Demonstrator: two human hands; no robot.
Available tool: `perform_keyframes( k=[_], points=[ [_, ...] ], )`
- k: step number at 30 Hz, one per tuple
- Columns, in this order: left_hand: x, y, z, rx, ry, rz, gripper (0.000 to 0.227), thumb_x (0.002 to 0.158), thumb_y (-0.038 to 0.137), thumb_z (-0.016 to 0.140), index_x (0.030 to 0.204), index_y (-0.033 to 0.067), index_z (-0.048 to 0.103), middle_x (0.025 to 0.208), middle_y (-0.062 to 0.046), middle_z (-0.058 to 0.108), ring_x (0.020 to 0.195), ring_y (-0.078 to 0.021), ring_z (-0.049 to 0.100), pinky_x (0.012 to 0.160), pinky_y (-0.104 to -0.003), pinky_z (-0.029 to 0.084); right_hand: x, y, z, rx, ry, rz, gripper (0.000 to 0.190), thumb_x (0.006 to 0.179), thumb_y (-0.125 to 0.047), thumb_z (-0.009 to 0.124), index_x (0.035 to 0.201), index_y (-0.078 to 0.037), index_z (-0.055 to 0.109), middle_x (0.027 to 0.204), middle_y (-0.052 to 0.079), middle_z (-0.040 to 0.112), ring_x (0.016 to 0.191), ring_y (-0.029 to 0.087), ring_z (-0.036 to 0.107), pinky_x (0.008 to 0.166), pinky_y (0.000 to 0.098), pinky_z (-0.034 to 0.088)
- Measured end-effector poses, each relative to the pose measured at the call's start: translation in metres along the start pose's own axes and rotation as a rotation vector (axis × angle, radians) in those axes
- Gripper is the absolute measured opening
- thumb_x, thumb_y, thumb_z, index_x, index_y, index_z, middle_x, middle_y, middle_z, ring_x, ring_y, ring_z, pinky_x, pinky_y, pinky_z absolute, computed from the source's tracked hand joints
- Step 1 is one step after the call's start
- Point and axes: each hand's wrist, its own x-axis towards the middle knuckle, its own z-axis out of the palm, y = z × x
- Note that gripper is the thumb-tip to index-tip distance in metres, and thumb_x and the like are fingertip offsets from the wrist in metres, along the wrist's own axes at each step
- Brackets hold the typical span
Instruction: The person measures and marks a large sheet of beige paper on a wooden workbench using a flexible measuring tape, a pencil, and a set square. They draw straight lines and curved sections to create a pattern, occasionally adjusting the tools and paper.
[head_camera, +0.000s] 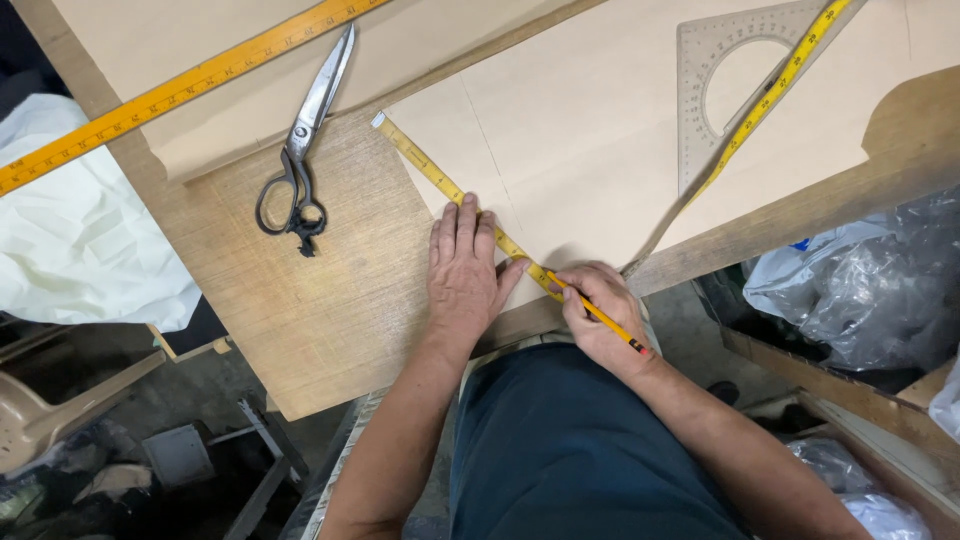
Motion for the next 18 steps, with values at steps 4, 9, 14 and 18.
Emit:
perform_keyframes(
  k=[4,9,14,18],
  points=[
    [0.0,0.0,0.001,-0.004,0.006,-0.004,0.083,0.093,0.066,0.06,0.148,0.0055,0.042,0.162,-0.023,0.029,0.153,-0.042,0.024,0.127,-0.054,0.016,-0.001,0.004,-0.001,-0.017,-0.013,0.016,0.017,0.095,-0.009,0.066,0.109,-0.007,0.076,0.09,0.011,0.078,0.095,0.033,0.073,0.102,0.0471,0.05],
    [0.001,0.001,-0.001,0.0,-0.012,-0.005,0.083,0.094,0.066,0.059,0.148,0.0059,0.041,0.162,-0.022,0.028,0.153,-0.0416,0.024,0.127,-0.054,0.016,0.002,0.007,-0.002,-0.008,-0.025,-0.024,0.018,0.095,-0.008,0.065,0.109,-0.006,0.076,0.089,0.011,0.078,0.089,0.032,0.075,0.1,0.0469,0.05],
    [0.002,0.002,-0.004,0.009,-0.037,-0.007,0.083,0.095,0.068,0.057,0.148,0.0064,0.04,0.162,-0.022,0.028,0.153,-0.0409,0.023,0.127,-0.053,0.016,0.002,0.015,0.0,-0.067,-0.01,-0.092,0.018,0.091,-0.008,0.068,0.106,-0.009,0.076,0.09,0.009,0.079,0.09,0.029,0.075,0.1,0.044,0.05],
    [0.001,0.005,-0.011,-0.038,0.023,0.035,0.084,0.092,0.062,0.064,0.147,0.0032,0.042,0.161,-0.024,0.031,0.15,-0.0438,0.027,0.126,-0.054,0.018,0.014,-0.012,-0.035,-0.165,0.121,-0.151,0.019,0.096,-0.005,0.064,0.113,-0.004,0.072,0.095,0.011,0.077,0.092,0.03,0.074,0.1,0.0437,0.05]
  ],
)
